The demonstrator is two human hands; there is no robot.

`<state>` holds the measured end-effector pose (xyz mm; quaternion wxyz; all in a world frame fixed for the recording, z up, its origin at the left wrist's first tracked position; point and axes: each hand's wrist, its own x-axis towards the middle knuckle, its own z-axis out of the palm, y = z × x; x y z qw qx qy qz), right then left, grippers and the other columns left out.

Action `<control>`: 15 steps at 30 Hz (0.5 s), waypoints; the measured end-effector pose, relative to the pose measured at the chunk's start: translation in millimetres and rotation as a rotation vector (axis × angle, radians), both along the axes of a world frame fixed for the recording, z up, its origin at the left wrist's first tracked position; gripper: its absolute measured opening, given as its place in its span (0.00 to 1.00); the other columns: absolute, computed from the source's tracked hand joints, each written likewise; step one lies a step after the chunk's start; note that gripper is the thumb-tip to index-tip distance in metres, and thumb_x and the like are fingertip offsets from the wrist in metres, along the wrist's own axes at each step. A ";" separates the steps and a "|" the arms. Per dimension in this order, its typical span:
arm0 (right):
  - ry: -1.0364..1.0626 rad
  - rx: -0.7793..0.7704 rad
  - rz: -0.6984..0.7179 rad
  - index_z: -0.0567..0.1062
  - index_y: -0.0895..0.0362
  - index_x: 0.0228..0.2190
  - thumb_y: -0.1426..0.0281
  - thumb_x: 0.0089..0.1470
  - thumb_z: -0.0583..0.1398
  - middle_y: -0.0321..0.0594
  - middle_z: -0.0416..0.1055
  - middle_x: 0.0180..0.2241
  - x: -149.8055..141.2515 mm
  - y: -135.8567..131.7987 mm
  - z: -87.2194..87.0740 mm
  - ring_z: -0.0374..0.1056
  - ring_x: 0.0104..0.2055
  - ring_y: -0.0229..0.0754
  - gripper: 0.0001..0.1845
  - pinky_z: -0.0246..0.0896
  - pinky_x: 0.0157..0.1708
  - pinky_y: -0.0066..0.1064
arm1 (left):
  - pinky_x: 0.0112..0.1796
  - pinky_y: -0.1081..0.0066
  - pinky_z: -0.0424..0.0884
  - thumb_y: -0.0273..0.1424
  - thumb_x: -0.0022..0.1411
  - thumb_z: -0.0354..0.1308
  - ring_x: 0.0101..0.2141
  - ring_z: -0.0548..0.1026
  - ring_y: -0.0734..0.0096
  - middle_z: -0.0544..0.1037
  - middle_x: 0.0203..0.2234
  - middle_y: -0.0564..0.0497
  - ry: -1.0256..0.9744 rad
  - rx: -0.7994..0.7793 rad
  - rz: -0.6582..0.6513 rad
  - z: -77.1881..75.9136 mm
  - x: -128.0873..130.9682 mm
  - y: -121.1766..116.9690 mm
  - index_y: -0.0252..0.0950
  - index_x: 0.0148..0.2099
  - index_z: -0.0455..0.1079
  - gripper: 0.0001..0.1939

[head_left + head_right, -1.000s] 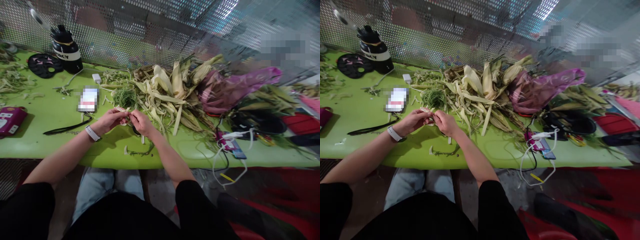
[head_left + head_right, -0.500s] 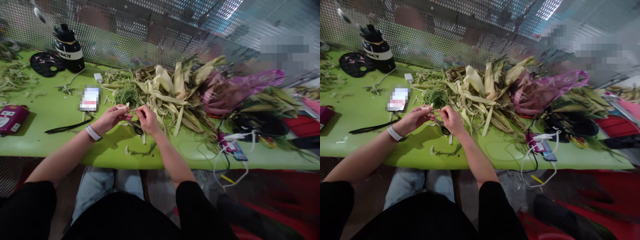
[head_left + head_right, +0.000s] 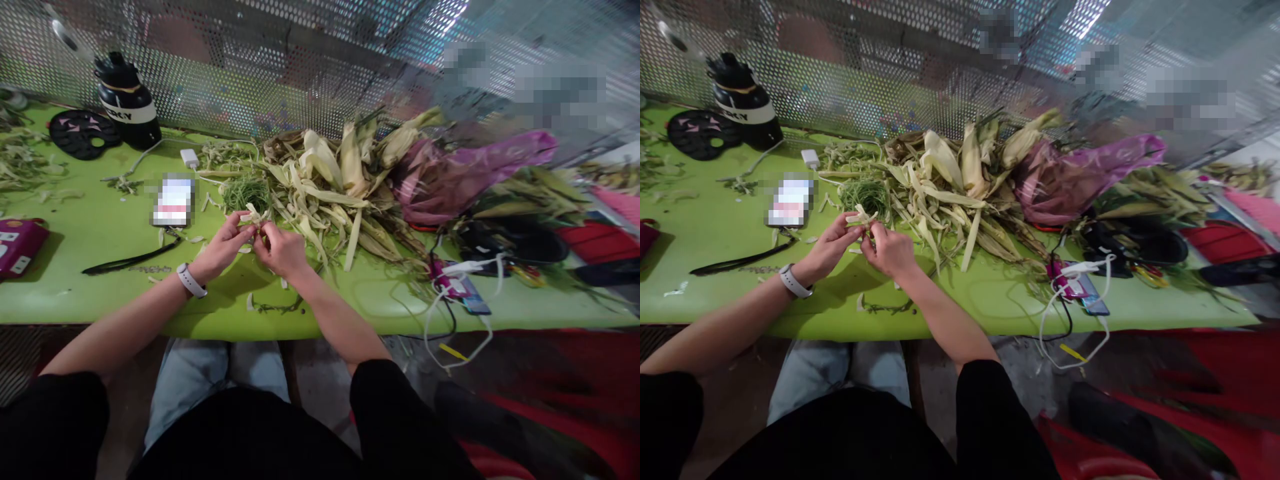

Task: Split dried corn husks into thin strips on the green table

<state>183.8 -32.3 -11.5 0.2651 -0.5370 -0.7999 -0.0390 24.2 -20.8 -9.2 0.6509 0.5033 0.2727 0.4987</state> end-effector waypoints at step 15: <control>-0.042 0.039 0.095 0.72 0.58 0.32 0.65 0.62 0.50 0.42 0.73 0.22 5.1 7.7 -9.5 0.61 0.21 0.39 0.15 0.47 0.25 0.32 | 0.41 0.73 0.73 0.29 0.55 0.69 0.36 0.79 0.75 0.80 0.33 0.52 -0.033 -0.139 0.013 -0.8 0.6 -1.0 0.34 0.46 0.66 0.19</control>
